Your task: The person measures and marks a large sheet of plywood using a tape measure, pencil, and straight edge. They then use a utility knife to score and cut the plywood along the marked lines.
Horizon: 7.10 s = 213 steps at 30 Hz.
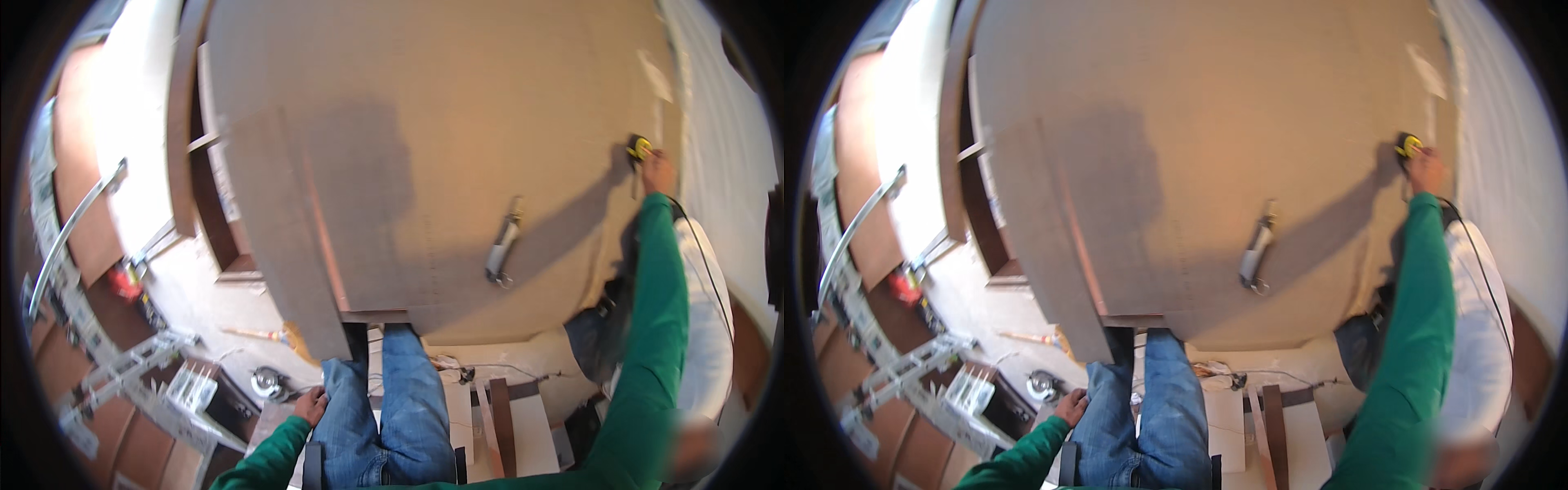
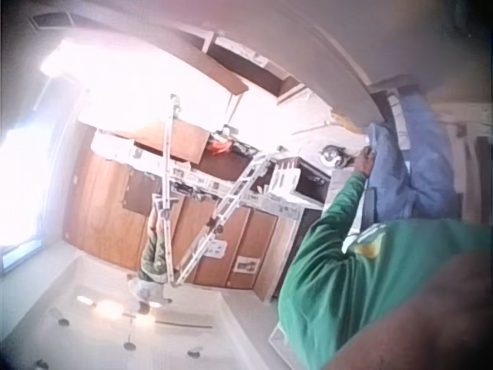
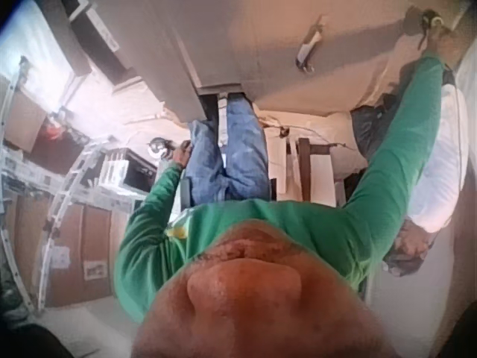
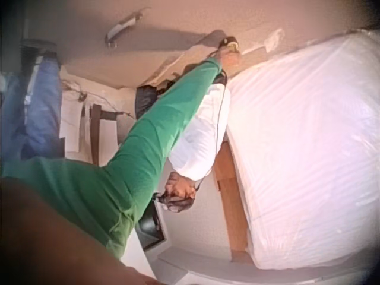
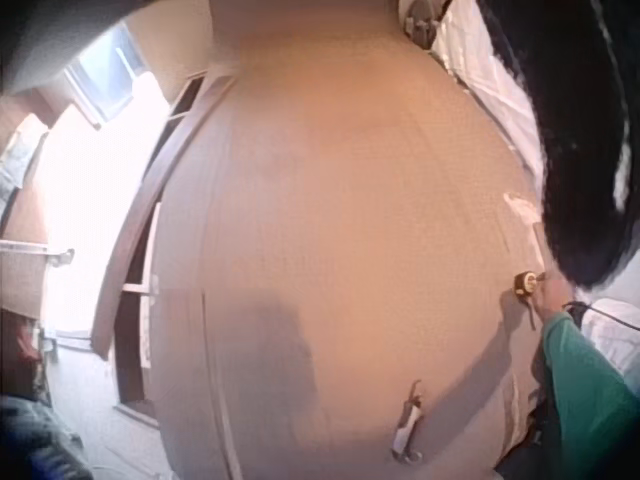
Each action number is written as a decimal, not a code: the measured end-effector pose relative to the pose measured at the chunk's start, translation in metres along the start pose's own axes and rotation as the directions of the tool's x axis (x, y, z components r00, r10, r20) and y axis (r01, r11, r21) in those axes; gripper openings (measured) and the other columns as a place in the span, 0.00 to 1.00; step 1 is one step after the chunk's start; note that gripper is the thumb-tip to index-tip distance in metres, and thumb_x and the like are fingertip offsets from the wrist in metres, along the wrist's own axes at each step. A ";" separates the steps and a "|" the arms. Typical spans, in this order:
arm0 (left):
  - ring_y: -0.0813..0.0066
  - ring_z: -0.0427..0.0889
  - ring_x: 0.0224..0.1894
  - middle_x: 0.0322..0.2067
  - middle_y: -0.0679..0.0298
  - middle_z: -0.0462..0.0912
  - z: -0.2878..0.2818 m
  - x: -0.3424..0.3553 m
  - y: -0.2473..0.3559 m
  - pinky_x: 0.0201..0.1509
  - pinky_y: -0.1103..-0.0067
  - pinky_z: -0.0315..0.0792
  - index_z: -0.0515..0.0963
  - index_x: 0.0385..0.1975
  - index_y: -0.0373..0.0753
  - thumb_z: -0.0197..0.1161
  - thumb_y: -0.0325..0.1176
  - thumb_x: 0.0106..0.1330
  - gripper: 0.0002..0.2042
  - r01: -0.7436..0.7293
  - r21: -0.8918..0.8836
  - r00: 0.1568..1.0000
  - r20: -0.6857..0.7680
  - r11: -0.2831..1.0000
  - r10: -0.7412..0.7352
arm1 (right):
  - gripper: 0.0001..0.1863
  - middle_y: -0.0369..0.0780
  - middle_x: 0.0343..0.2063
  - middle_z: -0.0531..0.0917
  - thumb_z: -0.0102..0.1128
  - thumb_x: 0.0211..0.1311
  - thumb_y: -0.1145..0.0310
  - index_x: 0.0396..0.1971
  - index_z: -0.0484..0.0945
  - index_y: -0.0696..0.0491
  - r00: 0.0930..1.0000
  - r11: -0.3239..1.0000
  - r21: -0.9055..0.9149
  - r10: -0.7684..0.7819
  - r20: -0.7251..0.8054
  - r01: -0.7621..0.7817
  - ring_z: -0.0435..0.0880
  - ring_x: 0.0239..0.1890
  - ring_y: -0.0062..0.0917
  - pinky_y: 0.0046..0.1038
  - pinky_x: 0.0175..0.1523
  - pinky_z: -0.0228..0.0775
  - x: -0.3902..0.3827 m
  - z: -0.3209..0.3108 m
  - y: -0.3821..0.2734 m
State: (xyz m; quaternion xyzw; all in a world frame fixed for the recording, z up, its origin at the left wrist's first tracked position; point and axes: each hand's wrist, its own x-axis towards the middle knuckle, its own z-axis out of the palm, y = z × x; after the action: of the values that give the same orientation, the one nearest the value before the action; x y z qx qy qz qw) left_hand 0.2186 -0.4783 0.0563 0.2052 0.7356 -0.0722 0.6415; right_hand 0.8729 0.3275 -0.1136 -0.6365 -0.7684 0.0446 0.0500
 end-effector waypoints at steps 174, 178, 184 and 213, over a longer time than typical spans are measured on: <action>0.51 0.78 0.58 0.49 0.62 0.83 -0.147 0.185 0.421 0.53 0.59 0.82 0.86 0.48 0.50 0.61 0.46 0.74 0.12 -0.374 0.896 0.787 0.443 -0.238 0.430 | 0.13 0.42 0.32 0.90 0.75 0.55 0.64 0.37 0.87 0.56 -0.119 -0.424 0.490 0.835 0.538 -0.762 0.89 0.35 0.29 0.30 0.45 0.80 -0.469 0.043 -0.646; 0.51 0.78 0.59 0.50 0.61 0.82 -0.144 0.192 0.415 0.53 0.58 0.82 0.85 0.48 0.51 0.60 0.46 0.74 0.13 -0.350 0.908 0.798 0.418 -0.232 0.433 | 0.17 0.43 0.32 0.90 0.77 0.51 0.60 0.37 0.88 0.55 -0.176 -0.434 0.403 0.825 0.538 -0.805 0.89 0.36 0.33 0.34 0.46 0.80 -0.474 0.059 -0.651; 0.51 0.76 0.60 0.52 0.62 0.81 -0.146 0.195 0.408 0.52 0.62 0.82 0.84 0.51 0.51 0.61 0.45 0.73 0.13 -0.350 0.914 0.811 0.406 -0.206 0.422 | 0.15 0.40 0.33 0.88 0.77 0.56 0.63 0.38 0.86 0.55 -0.132 -0.475 0.462 0.789 0.600 -0.749 0.86 0.36 0.27 0.29 0.45 0.78 -0.476 0.054 -0.647; 0.73 0.81 0.42 0.43 0.64 0.82 -0.333 0.109 0.404 0.40 0.69 0.81 0.81 0.49 0.45 0.60 0.51 0.75 0.17 -0.506 -0.310 0.806 -0.503 0.805 0.313 | 0.22 0.50 0.43 0.86 0.69 0.62 0.53 0.43 0.82 0.59 0.350 0.643 0.057 0.339 0.873 -0.764 0.87 0.48 0.43 0.46 0.52 0.79 -0.454 -0.033 -0.685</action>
State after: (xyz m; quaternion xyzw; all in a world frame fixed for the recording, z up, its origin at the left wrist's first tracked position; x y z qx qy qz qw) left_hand 0.0637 0.0339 0.0688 0.2272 0.7911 0.2825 0.4927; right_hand 0.2946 -0.2459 0.0008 -0.7381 -0.3934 0.5206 -0.1714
